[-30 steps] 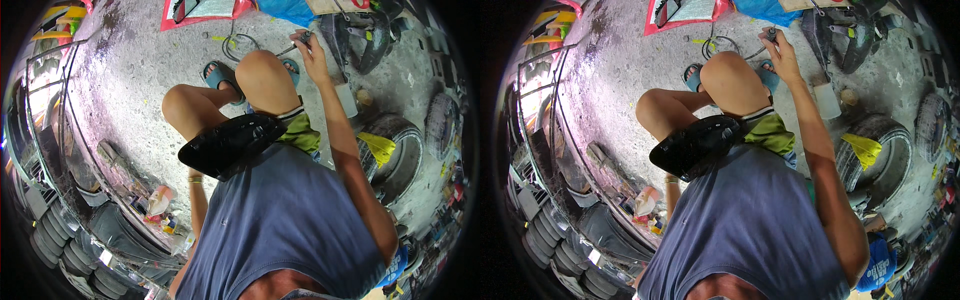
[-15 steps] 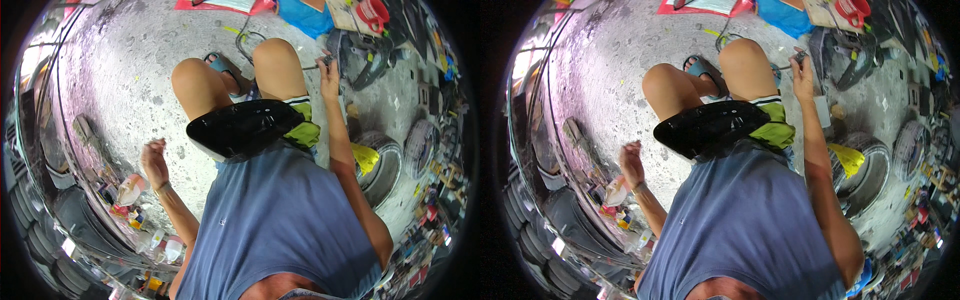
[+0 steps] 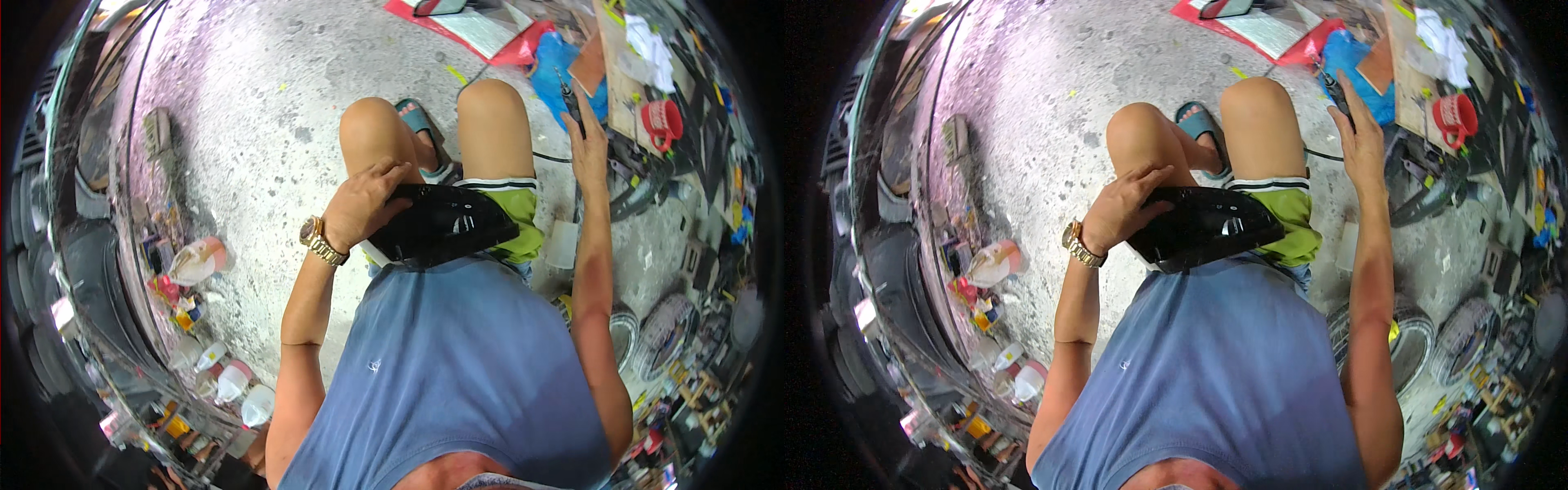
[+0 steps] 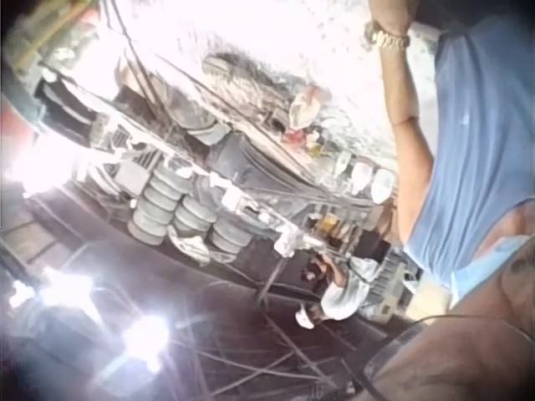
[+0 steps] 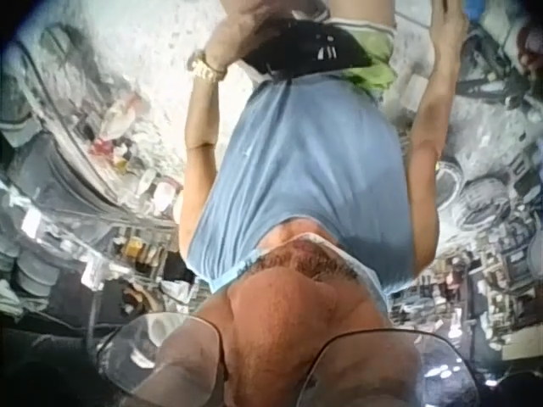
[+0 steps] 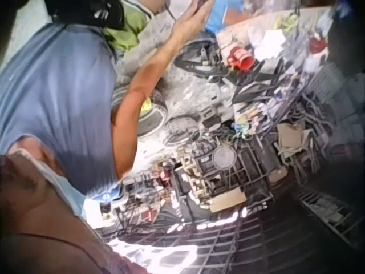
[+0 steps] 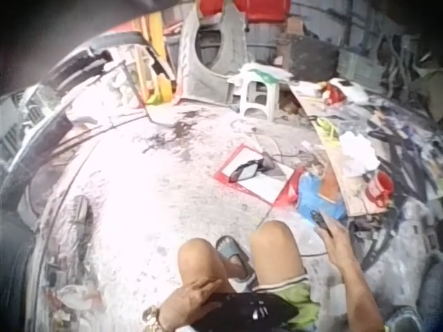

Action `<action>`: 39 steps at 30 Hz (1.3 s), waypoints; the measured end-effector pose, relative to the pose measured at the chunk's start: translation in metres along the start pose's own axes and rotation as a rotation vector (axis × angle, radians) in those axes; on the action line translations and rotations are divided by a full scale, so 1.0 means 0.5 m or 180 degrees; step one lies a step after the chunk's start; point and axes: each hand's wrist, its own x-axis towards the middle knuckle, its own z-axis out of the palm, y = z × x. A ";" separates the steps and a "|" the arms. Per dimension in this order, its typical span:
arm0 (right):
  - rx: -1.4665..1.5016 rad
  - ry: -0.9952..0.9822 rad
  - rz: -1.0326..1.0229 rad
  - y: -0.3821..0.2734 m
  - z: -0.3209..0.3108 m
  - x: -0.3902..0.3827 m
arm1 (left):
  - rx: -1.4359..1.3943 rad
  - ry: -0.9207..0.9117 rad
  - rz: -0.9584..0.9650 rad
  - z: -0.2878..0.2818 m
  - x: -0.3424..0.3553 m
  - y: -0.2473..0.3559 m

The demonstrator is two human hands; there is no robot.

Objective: Repairing and reassembling an automotive side mirror assembly using a soldering iron and screwdriver.

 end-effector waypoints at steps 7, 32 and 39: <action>0.0405 -0.0295 -0.0509 -0.026 0.042 0.037 | 0.0240 0.0430 -0.0706 0.060 -0.137 0.028; -0.0064 0.0343 -0.2542 -0.334 0.032 0.415 | -0.5390 0.1879 -0.0142 0.287 -0.305 -0.137; -0.0186 0.0180 -0.2392 -0.203 -0.003 0.346 | -0.5792 0.1703 0.0261 0.278 -0.280 -0.133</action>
